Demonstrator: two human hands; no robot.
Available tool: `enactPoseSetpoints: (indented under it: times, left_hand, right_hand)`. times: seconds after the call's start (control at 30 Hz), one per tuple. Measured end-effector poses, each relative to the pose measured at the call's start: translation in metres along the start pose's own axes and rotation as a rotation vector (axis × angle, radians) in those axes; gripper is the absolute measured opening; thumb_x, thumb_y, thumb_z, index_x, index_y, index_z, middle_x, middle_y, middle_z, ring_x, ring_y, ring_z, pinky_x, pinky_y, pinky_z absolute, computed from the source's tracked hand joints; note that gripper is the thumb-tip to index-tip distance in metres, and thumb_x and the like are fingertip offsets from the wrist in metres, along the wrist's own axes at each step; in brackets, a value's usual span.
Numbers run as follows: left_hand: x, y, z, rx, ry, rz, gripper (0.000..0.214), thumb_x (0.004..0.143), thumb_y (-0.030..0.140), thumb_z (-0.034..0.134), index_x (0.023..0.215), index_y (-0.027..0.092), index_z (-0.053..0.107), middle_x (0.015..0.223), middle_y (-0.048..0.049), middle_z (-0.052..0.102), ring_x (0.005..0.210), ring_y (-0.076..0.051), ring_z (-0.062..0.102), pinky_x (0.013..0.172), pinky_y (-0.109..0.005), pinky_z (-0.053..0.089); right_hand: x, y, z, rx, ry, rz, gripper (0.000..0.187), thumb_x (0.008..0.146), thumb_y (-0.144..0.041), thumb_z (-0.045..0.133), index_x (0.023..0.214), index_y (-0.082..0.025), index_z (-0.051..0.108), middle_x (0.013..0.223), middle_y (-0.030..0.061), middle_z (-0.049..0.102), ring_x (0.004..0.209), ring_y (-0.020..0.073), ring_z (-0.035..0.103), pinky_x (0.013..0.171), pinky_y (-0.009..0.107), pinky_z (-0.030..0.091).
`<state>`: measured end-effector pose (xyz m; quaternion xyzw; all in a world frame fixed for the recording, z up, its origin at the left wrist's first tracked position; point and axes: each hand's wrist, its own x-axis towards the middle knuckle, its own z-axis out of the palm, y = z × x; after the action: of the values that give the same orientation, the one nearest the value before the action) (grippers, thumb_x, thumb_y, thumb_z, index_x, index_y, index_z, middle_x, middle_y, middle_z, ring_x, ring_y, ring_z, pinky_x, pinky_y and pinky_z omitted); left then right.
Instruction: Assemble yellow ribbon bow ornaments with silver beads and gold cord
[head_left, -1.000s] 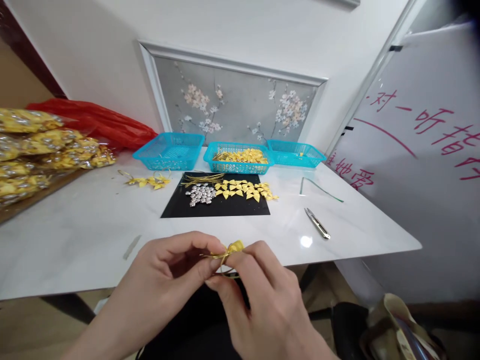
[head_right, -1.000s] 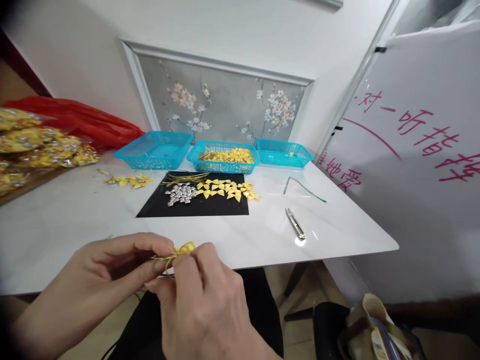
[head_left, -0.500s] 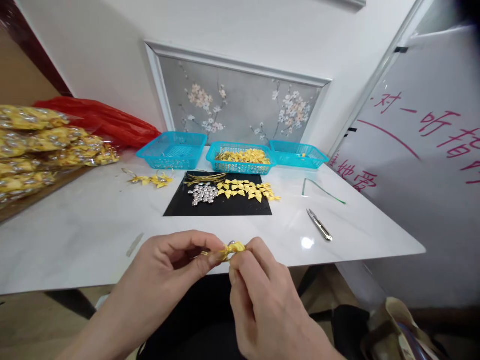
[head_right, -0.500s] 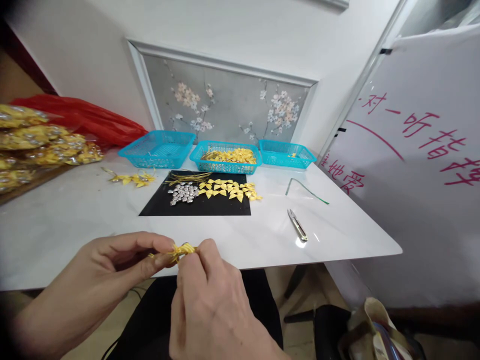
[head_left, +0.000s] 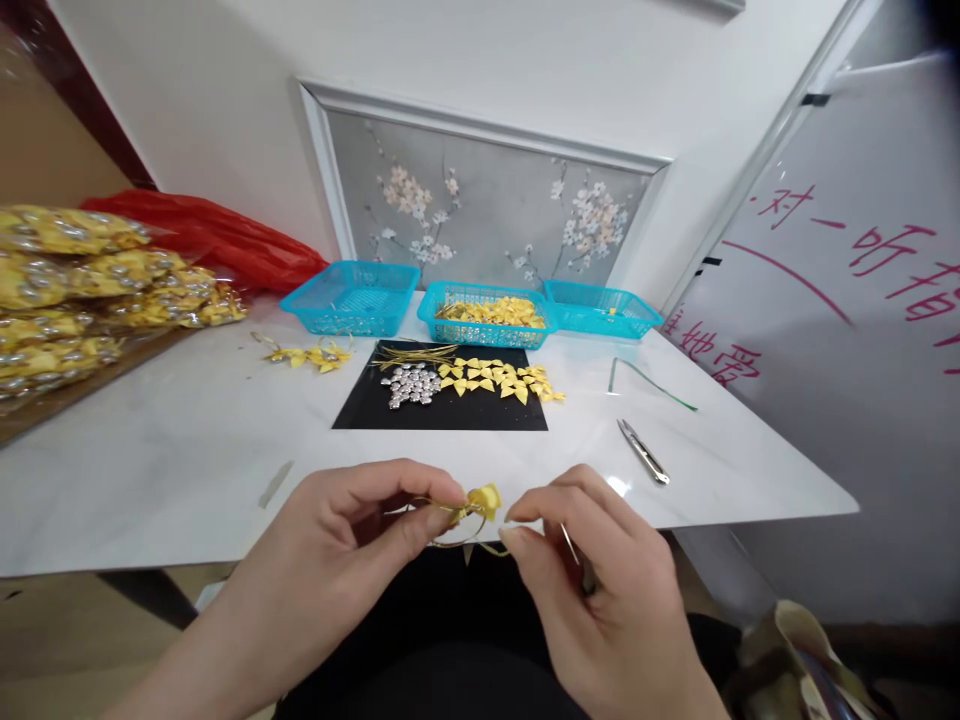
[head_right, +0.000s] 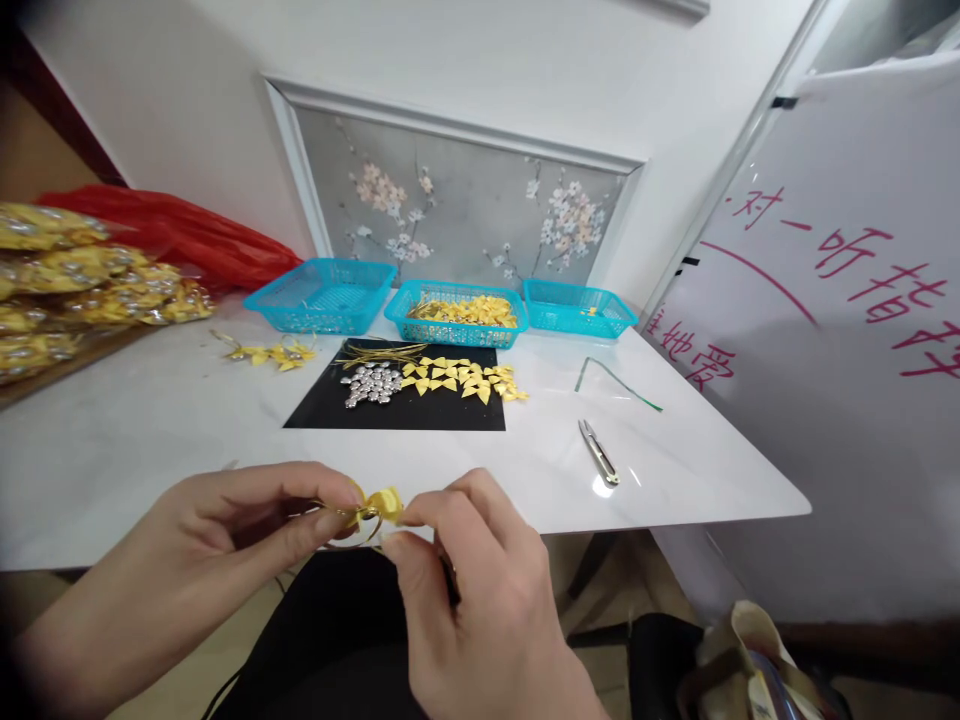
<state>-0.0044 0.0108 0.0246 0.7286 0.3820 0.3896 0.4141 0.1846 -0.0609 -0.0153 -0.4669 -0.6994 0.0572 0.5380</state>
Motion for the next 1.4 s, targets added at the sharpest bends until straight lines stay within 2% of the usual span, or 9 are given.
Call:
enactPoseSetpoints:
  times: [0.13, 0.23, 0.33, 0.47, 0.77, 0.87, 1.07, 1.27, 1.4]
  left_hand:
    - [-0.003, -0.002, 0.000, -0.007, -0.044, 0.012, 0.017, 0.082, 0.019, 0.074, 0.083, 0.033, 0.083, 0.078, 0.0064, 0.083, 0.071, -0.013, 0.077, 0.066, -0.012, 0.060]
    - [-0.005, -0.003, -0.003, -0.045, -0.074, -0.007, 0.014, 0.085, 0.022, 0.073, 0.089, 0.032, 0.082, 0.082, 0.0053, 0.083, 0.073, -0.014, 0.078, 0.066, -0.013, 0.061]
    - [-0.005, -0.002, -0.003, -0.056, -0.072, -0.017, 0.008, 0.087, 0.026, 0.074, 0.085, 0.029, 0.081, 0.078, 0.0044, 0.080, 0.070, -0.013, 0.074, 0.063, -0.013, 0.060]
    - [-0.002, -0.001, 0.000, -0.010, -0.059, -0.025, 0.011, 0.087, 0.029, 0.073, 0.077, 0.027, 0.078, 0.074, 0.0035, 0.077, 0.068, -0.014, 0.072, 0.064, -0.015, 0.059]
    - [-0.001, -0.002, 0.002, 0.032, -0.038, -0.051, 0.012, 0.085, 0.030, 0.073, 0.076, 0.028, 0.081, 0.073, 0.0034, 0.081, 0.067, -0.015, 0.073, 0.061, -0.016, 0.059]
    - [-0.001, 0.000, 0.003, 0.062, -0.022, -0.021, 0.014, 0.085, 0.027, 0.071, 0.076, 0.028, 0.081, 0.073, 0.0037, 0.081, 0.066, -0.014, 0.073, 0.061, -0.015, 0.058]
    - [0.000, 0.002, 0.005, 0.040, -0.063, -0.013, 0.012, 0.087, 0.029, 0.071, 0.080, 0.027, 0.080, 0.074, 0.0025, 0.080, 0.066, -0.015, 0.073, 0.061, -0.017, 0.060]
    - [0.001, 0.004, 0.004, 0.029, -0.024, -0.026, 0.011, 0.082, 0.026, 0.072, 0.077, 0.027, 0.081, 0.072, 0.0018, 0.083, 0.067, -0.017, 0.076, 0.062, -0.020, 0.061]
    - [-0.001, 0.003, 0.005, 0.028, -0.015, -0.020, 0.012, 0.082, 0.025, 0.071, 0.076, 0.027, 0.081, 0.072, 0.0019, 0.083, 0.066, -0.017, 0.076, 0.061, -0.020, 0.060]
  right_hand:
    - [-0.002, -0.008, 0.012, -0.083, 0.064, -0.028, 0.006, 0.100, -0.017, 0.064, 0.104, -0.021, 0.067, 0.083, 0.0004, 0.060, 0.060, 0.0121, 0.060, 0.051, 0.023, 0.048]
    - [-0.004, -0.008, 0.028, -0.114, 0.093, -0.083, 0.015, 0.103, -0.009, 0.054, 0.101, -0.018, 0.066, 0.084, 0.0043, 0.063, 0.066, 0.0152, 0.066, 0.061, 0.027, 0.056]
    - [-0.004, -0.005, 0.036, -0.071, 0.101, -0.107, 0.019, 0.101, -0.004, 0.053, 0.098, -0.017, 0.067, 0.083, 0.0046, 0.063, 0.067, 0.0149, 0.066, 0.065, 0.026, 0.058]
    - [0.000, -0.004, 0.033, 0.000, 0.107, -0.107, 0.023, 0.097, 0.002, 0.053, 0.092, -0.015, 0.067, 0.081, 0.0049, 0.061, 0.066, 0.0138, 0.063, 0.062, 0.024, 0.056]
    - [0.008, -0.003, 0.023, 0.125, 0.011, -0.044, 0.025, 0.096, 0.001, 0.047, 0.085, -0.017, 0.062, 0.080, 0.0028, 0.058, 0.068, 0.0129, 0.058, 0.059, 0.023, 0.047]
    - [0.010, -0.003, 0.023, 0.164, 0.026, -0.034, 0.023, 0.096, -0.001, 0.049, 0.086, -0.016, 0.062, 0.080, 0.0024, 0.059, 0.068, 0.0122, 0.059, 0.060, 0.022, 0.048]
    - [0.009, 0.000, 0.024, 0.167, 0.025, -0.016, 0.023, 0.098, -0.002, 0.049, 0.088, -0.017, 0.063, 0.082, 0.0024, 0.059, 0.069, 0.0126, 0.061, 0.062, 0.022, 0.049]
    - [0.011, 0.001, 0.021, 0.146, -0.047, -0.034, 0.025, 0.096, 0.000, 0.046, 0.084, -0.019, 0.060, 0.081, 0.0015, 0.057, 0.068, 0.0132, 0.057, 0.060, 0.024, 0.046]
    - [0.014, 0.000, 0.016, 0.212, -0.094, -0.018, 0.025, 0.095, -0.001, 0.048, 0.083, -0.019, 0.059, 0.081, 0.0002, 0.057, 0.069, 0.0120, 0.057, 0.061, 0.023, 0.045]
